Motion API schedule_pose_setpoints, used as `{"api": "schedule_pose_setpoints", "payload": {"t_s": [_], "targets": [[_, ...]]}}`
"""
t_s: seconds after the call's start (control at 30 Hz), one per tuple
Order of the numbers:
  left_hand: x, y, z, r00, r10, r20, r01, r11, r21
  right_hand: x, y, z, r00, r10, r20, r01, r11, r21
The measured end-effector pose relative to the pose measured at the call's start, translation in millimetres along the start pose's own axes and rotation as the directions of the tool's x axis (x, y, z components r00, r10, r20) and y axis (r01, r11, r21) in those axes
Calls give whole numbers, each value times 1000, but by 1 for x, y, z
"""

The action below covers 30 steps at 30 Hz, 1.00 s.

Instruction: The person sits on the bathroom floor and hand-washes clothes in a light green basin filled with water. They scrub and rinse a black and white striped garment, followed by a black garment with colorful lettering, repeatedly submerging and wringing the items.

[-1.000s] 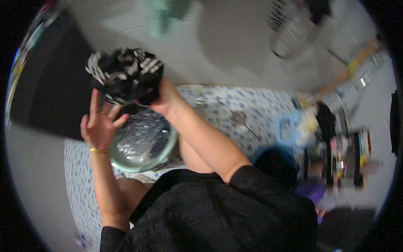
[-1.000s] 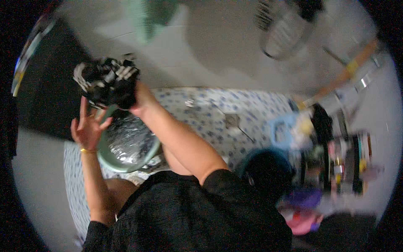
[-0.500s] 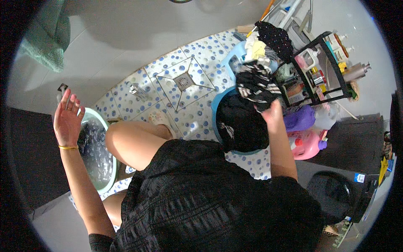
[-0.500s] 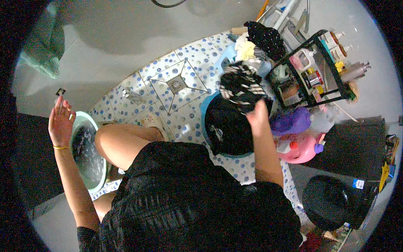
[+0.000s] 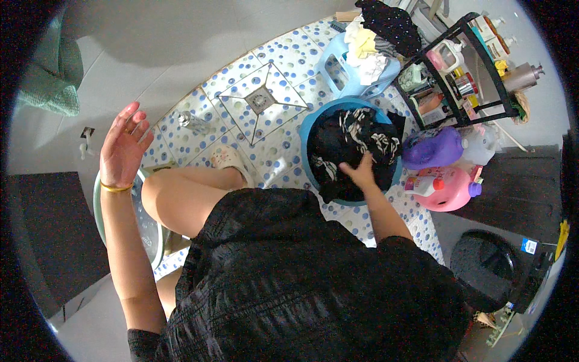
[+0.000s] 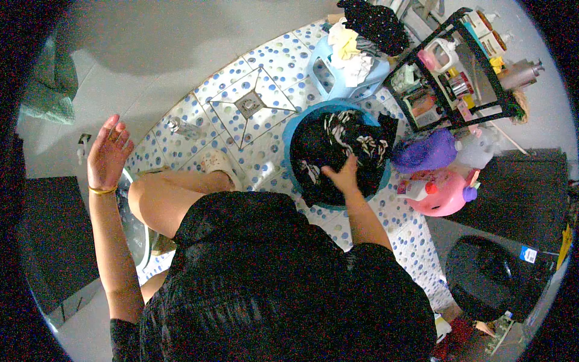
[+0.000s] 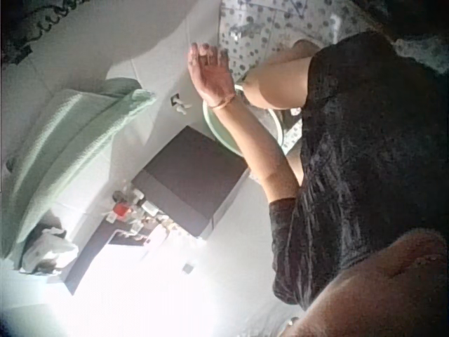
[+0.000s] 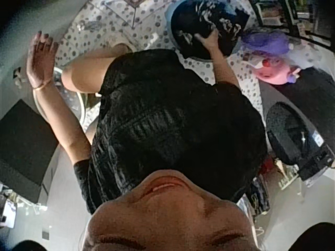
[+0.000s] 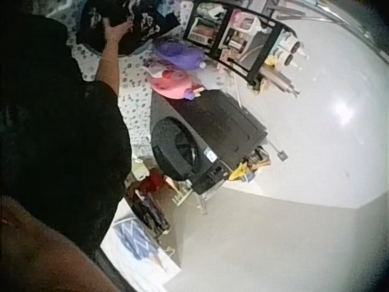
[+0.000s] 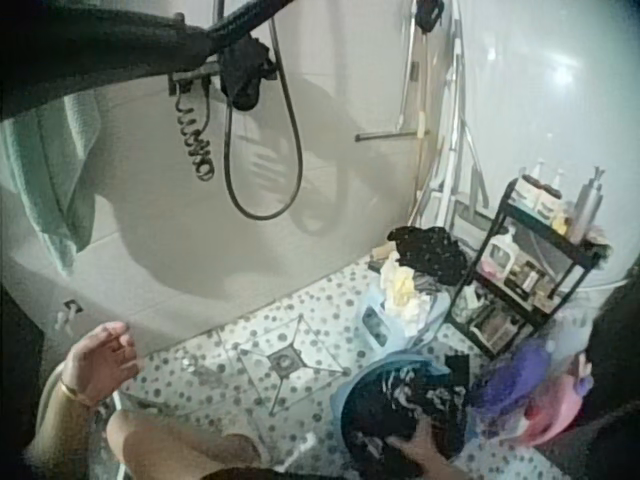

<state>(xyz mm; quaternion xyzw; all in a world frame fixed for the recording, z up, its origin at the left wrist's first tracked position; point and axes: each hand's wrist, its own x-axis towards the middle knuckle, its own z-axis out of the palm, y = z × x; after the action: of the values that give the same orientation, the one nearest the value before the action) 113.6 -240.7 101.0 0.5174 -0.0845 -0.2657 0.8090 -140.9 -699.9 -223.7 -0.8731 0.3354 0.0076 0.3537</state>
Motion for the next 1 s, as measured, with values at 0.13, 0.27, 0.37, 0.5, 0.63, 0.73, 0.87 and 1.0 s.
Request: {"api": "schedule_pose_setpoints", "payload": {"t_s": [0.13,0.27,0.37,0.5,0.63,0.73,0.87,1.0], "targets": [[-45,6,-30,980,69,-187,-51,994,101,-38,-92,17,916,237,323,-108,923,-369],[-105,-2,-94,871,61,-488,-26,997,78,-13,-28,36,972,-126,198,201,884,-422],[-147,-11,-137,726,22,-688,13,999,45,20,-13,-12,971,-92,221,170,916,-363],[-208,-52,-183,591,0,-807,-61,997,-44,28,-84,-86,996,-86,26,86,996,-14],[-222,-76,-203,588,-27,-808,35,999,-8,22,-159,-160,985,-108,132,29,867,497],[-212,-80,-202,516,63,-854,407,859,309,43,-153,-188,999,-12,-51,33,896,443],[-192,-99,-199,585,329,-741,766,74,638,57,-162,-221,960,-280,-16,268,932,-244],[-189,-113,-217,555,183,-812,830,-54,555,62,-158,-201,952,-148,267,305,485,-820]]}}
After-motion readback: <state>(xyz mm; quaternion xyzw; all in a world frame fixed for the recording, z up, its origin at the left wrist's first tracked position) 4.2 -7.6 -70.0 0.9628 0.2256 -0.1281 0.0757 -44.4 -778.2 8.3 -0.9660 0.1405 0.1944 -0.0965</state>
